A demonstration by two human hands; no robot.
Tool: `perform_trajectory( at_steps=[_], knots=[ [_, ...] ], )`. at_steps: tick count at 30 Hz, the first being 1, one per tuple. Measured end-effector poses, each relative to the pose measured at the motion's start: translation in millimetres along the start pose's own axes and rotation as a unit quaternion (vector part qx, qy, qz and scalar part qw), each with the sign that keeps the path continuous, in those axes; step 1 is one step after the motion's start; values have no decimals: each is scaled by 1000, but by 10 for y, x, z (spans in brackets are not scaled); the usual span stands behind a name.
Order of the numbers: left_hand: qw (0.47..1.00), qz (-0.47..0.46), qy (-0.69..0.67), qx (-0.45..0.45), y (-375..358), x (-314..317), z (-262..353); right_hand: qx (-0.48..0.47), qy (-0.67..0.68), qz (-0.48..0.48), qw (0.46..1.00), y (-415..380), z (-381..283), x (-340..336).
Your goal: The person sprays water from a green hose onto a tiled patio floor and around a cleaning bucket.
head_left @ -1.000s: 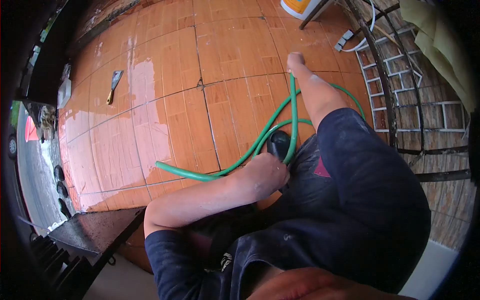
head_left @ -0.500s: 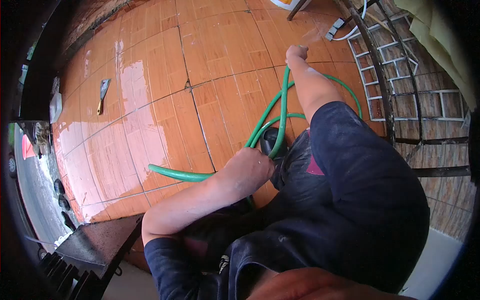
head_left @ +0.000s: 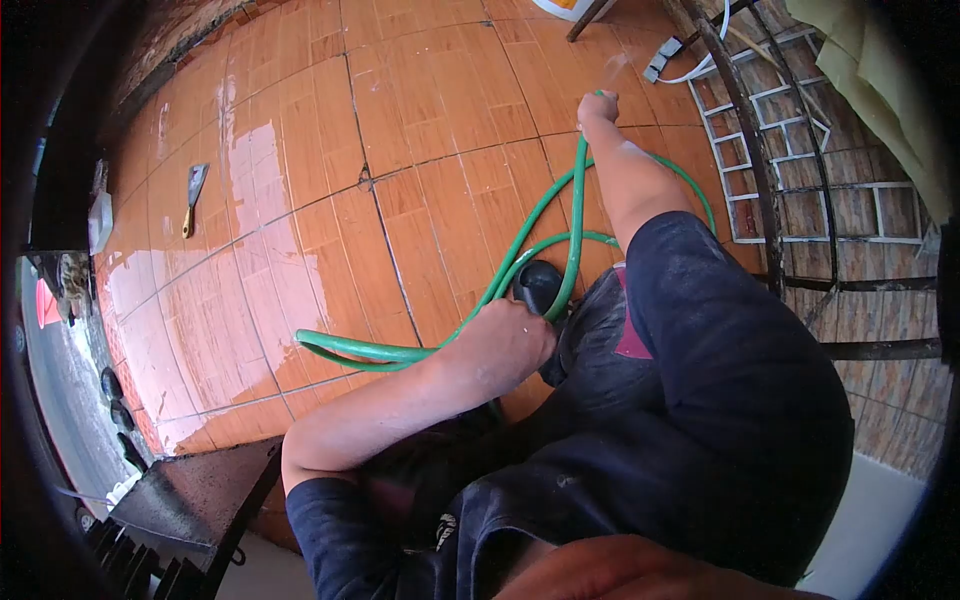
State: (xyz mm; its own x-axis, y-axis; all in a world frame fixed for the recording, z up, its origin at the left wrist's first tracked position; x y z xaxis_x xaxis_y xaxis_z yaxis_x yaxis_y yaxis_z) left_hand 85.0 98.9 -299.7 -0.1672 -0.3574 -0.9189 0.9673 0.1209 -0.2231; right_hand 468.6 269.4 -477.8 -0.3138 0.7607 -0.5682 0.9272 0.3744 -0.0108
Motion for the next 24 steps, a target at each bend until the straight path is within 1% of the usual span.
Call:
perform_trajectory(
  at_steps=[3,6,8,10,12,15,16,18,21,24],
  knots=[
    [1000,4,7,-15,14,-5,14,-22,-28,-23,999,-8,-65,10],
    [1000,18,24,-3,33,38,19,-44,-26,0,999,-12,-99,5],
    [999,28,11,12,29,40,16,-43,-28,-2,999,-55,-161,-39],
    [1000,26,8,7,25,6,16,-42,-29,-5,999,-16,-150,-40],
    [1000,23,6,1,24,7,18,-86,-57,28,994,37,-130,-28],
    [999,48,5,1,30,14,27,-108,-73,27,991,145,-61,12],
    [999,42,-1,0,35,15,28,-110,-73,28,991,138,-97,-11],
    [999,38,-6,-1,41,15,23,-65,-48,31,996,142,-89,-40],
    [999,44,-18,3,38,18,12,-97,-50,59,992,181,-105,-95],
    [998,56,-21,-7,37,10,4,-102,-33,70,992,207,-106,-128]
  ],
)
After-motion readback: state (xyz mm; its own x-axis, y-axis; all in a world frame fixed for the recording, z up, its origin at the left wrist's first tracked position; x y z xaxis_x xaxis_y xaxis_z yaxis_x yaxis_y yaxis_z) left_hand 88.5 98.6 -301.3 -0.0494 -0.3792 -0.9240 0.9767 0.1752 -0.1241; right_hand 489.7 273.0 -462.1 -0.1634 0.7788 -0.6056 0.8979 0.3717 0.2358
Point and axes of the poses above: each hand's wrist, its own y-axis towards the middle knuckle, its own x-axis out of the palm, z = x × y, the point moved 5 cm from there along y, towards the middle knuckle, and after that the axes turned 12 degrees about -x, right-handed, at the moved point
